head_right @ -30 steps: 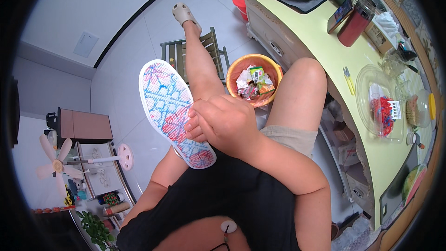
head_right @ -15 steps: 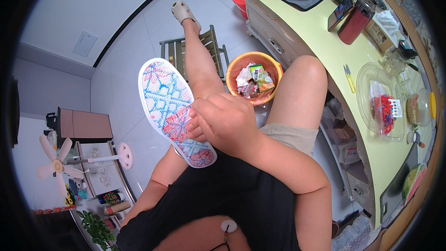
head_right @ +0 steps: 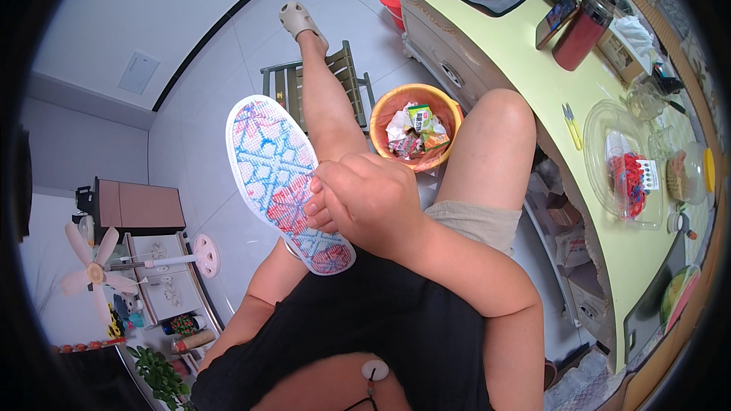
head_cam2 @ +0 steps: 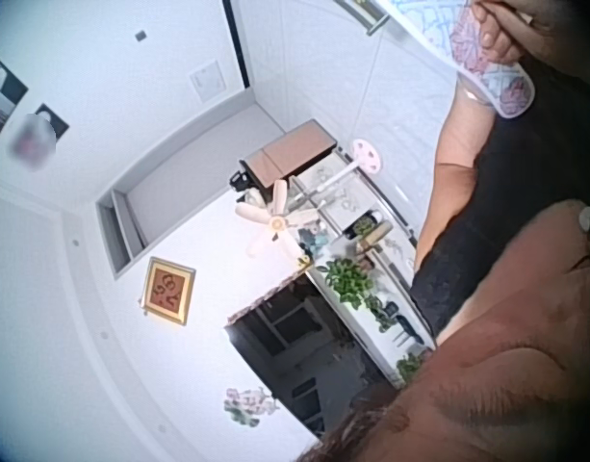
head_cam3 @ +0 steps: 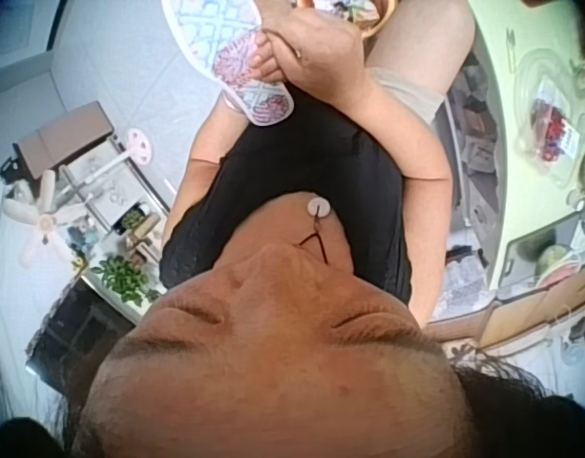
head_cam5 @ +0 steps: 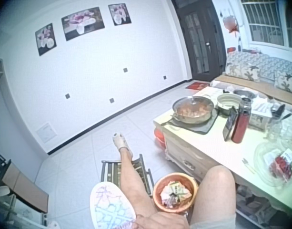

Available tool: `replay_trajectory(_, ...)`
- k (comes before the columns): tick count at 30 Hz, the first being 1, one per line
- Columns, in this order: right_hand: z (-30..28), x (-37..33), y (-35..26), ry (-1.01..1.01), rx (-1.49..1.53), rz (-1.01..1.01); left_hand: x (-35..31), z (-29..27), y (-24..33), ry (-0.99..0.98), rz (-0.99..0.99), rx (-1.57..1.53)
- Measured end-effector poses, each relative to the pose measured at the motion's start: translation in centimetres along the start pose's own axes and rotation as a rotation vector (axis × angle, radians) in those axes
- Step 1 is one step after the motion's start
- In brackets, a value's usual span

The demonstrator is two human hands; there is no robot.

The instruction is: The person is sewing a colorful patterned footwear insole by hand using a needle and red thread, repeatedly pulling the thread through the material.

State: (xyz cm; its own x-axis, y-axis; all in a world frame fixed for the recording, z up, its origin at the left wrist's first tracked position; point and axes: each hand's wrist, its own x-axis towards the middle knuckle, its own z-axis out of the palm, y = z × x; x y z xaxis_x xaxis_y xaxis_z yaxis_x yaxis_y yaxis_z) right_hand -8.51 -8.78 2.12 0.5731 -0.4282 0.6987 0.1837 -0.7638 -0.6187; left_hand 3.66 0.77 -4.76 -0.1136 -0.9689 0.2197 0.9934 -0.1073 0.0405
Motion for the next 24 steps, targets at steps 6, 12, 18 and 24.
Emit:
replay_trajectory(6, 0.4, -0.3, 0.6, 0.064, 0.027, 0.046, -0.7, 1.7, -0.1, 0.223, 0.121, 0.335)
replay_trajectory(12, -0.9, -2.5, 3.1, -0.072, 0.68, 0.639, 0.3, 4.4, -1.0, 0.519, 0.211, 0.672)
replay_trajectory(18, -1.0, -2.9, 2.4, 0.032, 0.791, 0.677, 0.1, 4.3, -0.8, 0.575, 0.202, 0.762)
replay_trajectory(24, -0.3, -4.0, 3.8, 0.017, 0.817, 0.773, 0.3, 4.8, -0.9, 0.667, 0.218, 0.821)
